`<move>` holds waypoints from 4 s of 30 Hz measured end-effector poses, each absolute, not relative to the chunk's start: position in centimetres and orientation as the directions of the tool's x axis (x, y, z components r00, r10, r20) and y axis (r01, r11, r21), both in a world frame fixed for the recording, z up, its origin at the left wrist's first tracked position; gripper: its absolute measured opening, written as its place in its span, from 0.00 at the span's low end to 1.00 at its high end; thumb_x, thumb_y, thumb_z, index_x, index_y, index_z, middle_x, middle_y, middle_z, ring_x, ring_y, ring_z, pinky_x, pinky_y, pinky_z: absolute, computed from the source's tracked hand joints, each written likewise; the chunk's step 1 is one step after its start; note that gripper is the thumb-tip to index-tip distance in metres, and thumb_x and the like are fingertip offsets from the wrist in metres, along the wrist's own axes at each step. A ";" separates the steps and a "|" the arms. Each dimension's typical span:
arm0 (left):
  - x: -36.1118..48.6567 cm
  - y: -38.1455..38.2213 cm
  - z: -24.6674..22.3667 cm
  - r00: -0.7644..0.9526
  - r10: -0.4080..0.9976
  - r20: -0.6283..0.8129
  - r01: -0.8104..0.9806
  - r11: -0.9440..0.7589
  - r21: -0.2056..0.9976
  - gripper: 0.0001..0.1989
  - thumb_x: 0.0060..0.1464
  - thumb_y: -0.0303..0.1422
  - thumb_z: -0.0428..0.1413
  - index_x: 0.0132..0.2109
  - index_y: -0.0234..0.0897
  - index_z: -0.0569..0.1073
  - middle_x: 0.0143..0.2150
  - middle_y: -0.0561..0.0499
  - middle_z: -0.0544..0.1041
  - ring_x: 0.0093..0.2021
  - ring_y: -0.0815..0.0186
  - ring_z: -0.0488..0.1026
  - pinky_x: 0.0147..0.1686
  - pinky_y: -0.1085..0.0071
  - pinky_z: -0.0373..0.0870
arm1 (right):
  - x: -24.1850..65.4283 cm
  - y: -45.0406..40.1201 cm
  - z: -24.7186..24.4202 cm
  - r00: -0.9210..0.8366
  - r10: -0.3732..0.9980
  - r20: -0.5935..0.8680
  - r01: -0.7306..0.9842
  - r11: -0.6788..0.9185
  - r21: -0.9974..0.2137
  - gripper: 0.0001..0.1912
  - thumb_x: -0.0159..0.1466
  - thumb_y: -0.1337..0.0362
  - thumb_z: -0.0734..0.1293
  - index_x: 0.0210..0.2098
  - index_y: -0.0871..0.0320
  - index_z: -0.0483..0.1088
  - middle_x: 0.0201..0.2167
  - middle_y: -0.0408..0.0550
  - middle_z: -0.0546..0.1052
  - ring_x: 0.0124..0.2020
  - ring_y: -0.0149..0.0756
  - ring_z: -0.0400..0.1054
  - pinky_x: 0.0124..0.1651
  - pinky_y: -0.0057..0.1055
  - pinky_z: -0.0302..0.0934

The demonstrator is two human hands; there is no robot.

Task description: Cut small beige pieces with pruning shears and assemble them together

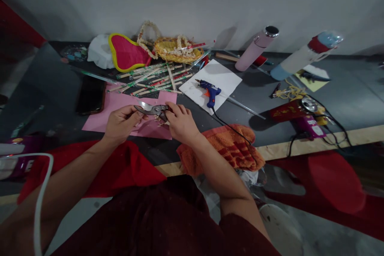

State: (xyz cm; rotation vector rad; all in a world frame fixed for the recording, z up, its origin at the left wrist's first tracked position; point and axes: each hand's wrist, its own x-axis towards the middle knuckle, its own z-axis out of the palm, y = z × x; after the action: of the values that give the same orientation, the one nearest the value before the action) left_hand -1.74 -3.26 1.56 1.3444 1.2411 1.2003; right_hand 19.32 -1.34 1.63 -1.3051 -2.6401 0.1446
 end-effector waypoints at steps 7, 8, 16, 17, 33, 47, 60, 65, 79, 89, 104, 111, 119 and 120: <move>-1.9 -3.4 2.2 0.043 0.993 0.109 0.150 -0.114 0.982 0.12 0.54 0.38 0.57 0.32 0.33 0.76 0.22 0.53 0.72 0.19 0.77 0.58 0.18 0.79 0.53 | 19.5 -1.0 0.6 -0.552 0.808 0.205 0.744 0.589 -0.316 0.21 0.60 0.67 0.59 0.54 0.63 0.60 0.60 0.58 0.63 0.54 0.47 0.59 0.51 0.43 0.57; -1.9 -3.5 2.3 0.045 0.992 0.117 0.160 -0.123 0.979 0.12 0.54 0.38 0.57 0.32 0.33 0.76 0.22 0.53 0.73 0.19 0.76 0.58 0.19 0.79 0.53 | 19.5 -1.0 0.4 -0.535 0.817 0.217 0.745 0.577 -0.335 0.25 0.61 0.64 0.60 0.57 0.64 0.56 0.59 0.60 0.62 0.54 0.47 0.60 0.51 0.42 0.57; -1.7 -4.0 2.9 0.065 0.990 0.122 0.185 -0.132 0.974 0.13 0.53 0.39 0.57 0.32 0.32 0.76 0.25 0.50 0.76 0.22 0.74 0.63 0.21 0.78 0.58 | 18.6 -1.6 1.7 -0.482 0.871 0.097 0.835 0.490 -0.248 0.30 0.61 0.67 0.59 0.62 0.55 0.53 0.51 0.54 0.70 0.50 0.46 0.62 0.48 0.39 0.56; -1.6 -4.0 2.8 0.063 0.992 0.112 0.174 -0.121 0.977 0.13 0.53 0.40 0.57 0.31 0.32 0.76 0.24 0.51 0.76 0.20 0.75 0.61 0.20 0.78 0.55 | 18.5 -1.7 1.8 -0.475 0.875 0.090 0.841 0.482 -0.245 0.28 0.61 0.67 0.59 0.61 0.54 0.54 0.50 0.53 0.70 0.50 0.45 0.63 0.48 0.38 0.56; -2.1 -3.8 2.7 0.335 0.921 -0.199 -0.199 0.276 0.940 0.15 0.45 0.42 0.63 0.29 0.33 0.72 0.20 0.52 0.71 0.15 0.77 0.53 0.16 0.76 0.44 | 19.3 -1.1 1.1 -0.586 0.803 0.110 0.760 0.592 -0.269 0.34 0.63 0.57 0.62 0.65 0.58 0.50 0.56 0.59 0.65 0.54 0.48 0.58 0.53 0.43 0.54; -1.9 -3.7 2.7 0.233 0.961 -0.147 -0.203 0.196 0.960 0.13 0.50 0.40 0.60 0.30 0.32 0.71 0.25 0.51 0.74 0.16 0.78 0.54 0.17 0.78 0.48 | 19.0 -1.6 1.3 -0.488 0.865 0.116 0.822 0.500 -0.272 0.25 0.62 0.66 0.59 0.59 0.56 0.59 0.47 0.53 0.72 0.47 0.44 0.65 0.50 0.36 0.58; -2.1 -3.6 2.3 0.179 0.984 0.019 0.168 -0.049 0.985 0.13 0.54 0.39 0.54 0.36 0.33 0.76 0.26 0.49 0.78 0.22 0.72 0.66 0.24 0.76 0.63 | 19.8 -0.6 1.1 -0.501 0.859 0.108 0.801 0.508 -0.316 0.34 0.58 0.68 0.60 0.64 0.58 0.50 0.55 0.55 0.66 0.53 0.47 0.59 0.52 0.42 0.58; -2.5 -3.4 2.6 0.326 0.928 -0.178 -0.015 0.194 0.981 0.14 0.51 0.41 0.57 0.30 0.31 0.75 0.22 0.48 0.74 0.15 0.78 0.52 0.15 0.78 0.48 | 20.2 -0.4 1.2 -0.538 0.837 0.100 0.785 0.541 -0.302 0.35 0.57 0.70 0.60 0.64 0.57 0.51 0.54 0.55 0.66 0.53 0.47 0.59 0.52 0.42 0.57; -1.8 -3.4 2.3 0.120 0.993 -0.009 0.144 -0.009 0.990 0.15 0.50 0.40 0.58 0.40 0.33 0.75 0.30 0.48 0.79 0.22 0.73 0.67 0.21 0.78 0.60 | 19.6 -1.0 1.5 -0.447 0.891 0.079 0.832 0.446 -0.330 0.25 0.62 0.64 0.59 0.59 0.56 0.58 0.45 0.53 0.73 0.46 0.45 0.67 0.47 0.36 0.60; -2.3 -3.6 2.2 0.176 0.984 0.017 0.153 -0.045 0.987 0.13 0.54 0.38 0.55 0.38 0.33 0.77 0.29 0.48 0.79 0.18 0.75 0.61 0.18 0.77 0.56 | 19.8 -0.7 1.3 -0.494 0.863 0.106 0.823 0.503 -0.262 0.33 0.60 0.65 0.59 0.65 0.58 0.50 0.54 0.56 0.67 0.52 0.47 0.60 0.51 0.41 0.58; -1.8 -3.5 2.7 0.156 0.986 -0.058 0.131 0.038 0.991 0.14 0.53 0.39 0.55 0.37 0.30 0.75 0.28 0.49 0.78 0.18 0.77 0.57 0.18 0.78 0.52 | 19.5 -1.3 1.7 -0.430 0.902 0.042 0.856 0.422 -0.299 0.24 0.63 0.61 0.59 0.59 0.54 0.58 0.43 0.52 0.73 0.45 0.43 0.67 0.45 0.33 0.59; -2.2 -3.5 2.5 0.161 0.987 0.015 0.262 -0.057 0.963 0.13 0.54 0.37 0.54 0.35 0.32 0.77 0.31 0.48 0.79 0.23 0.73 0.66 0.23 0.78 0.60 | 19.6 -0.9 1.4 -0.466 0.882 0.068 0.846 0.466 -0.259 0.33 0.60 0.67 0.60 0.64 0.55 0.51 0.53 0.54 0.68 0.52 0.46 0.61 0.50 0.38 0.57; -3.0 -3.3 3.1 0.478 0.822 -0.308 -0.042 0.372 0.927 0.16 0.49 0.41 0.60 0.32 0.29 0.74 0.22 0.46 0.76 0.13 0.81 0.52 0.14 0.81 0.43 | 20.3 -0.4 1.3 -0.559 0.826 0.080 0.785 0.557 -0.272 0.34 0.59 0.68 0.60 0.64 0.54 0.51 0.53 0.54 0.67 0.52 0.46 0.61 0.51 0.40 0.56; -3.1 -3.3 3.2 0.497 0.800 -0.335 -0.049 0.411 0.910 0.16 0.48 0.41 0.61 0.32 0.29 0.74 0.21 0.46 0.76 0.13 0.82 0.51 0.14 0.81 0.41 | 20.3 -0.4 1.3 -0.565 0.821 0.084 0.776 0.563 -0.284 0.34 0.59 0.68 0.60 0.64 0.54 0.51 0.53 0.54 0.68 0.52 0.45 0.61 0.52 0.40 0.56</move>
State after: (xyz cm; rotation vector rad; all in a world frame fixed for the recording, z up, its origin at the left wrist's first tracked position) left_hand -3.10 -3.32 3.24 1.0090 0.9004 0.6363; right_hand 20.28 -0.39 1.27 -1.3411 -2.5897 0.3187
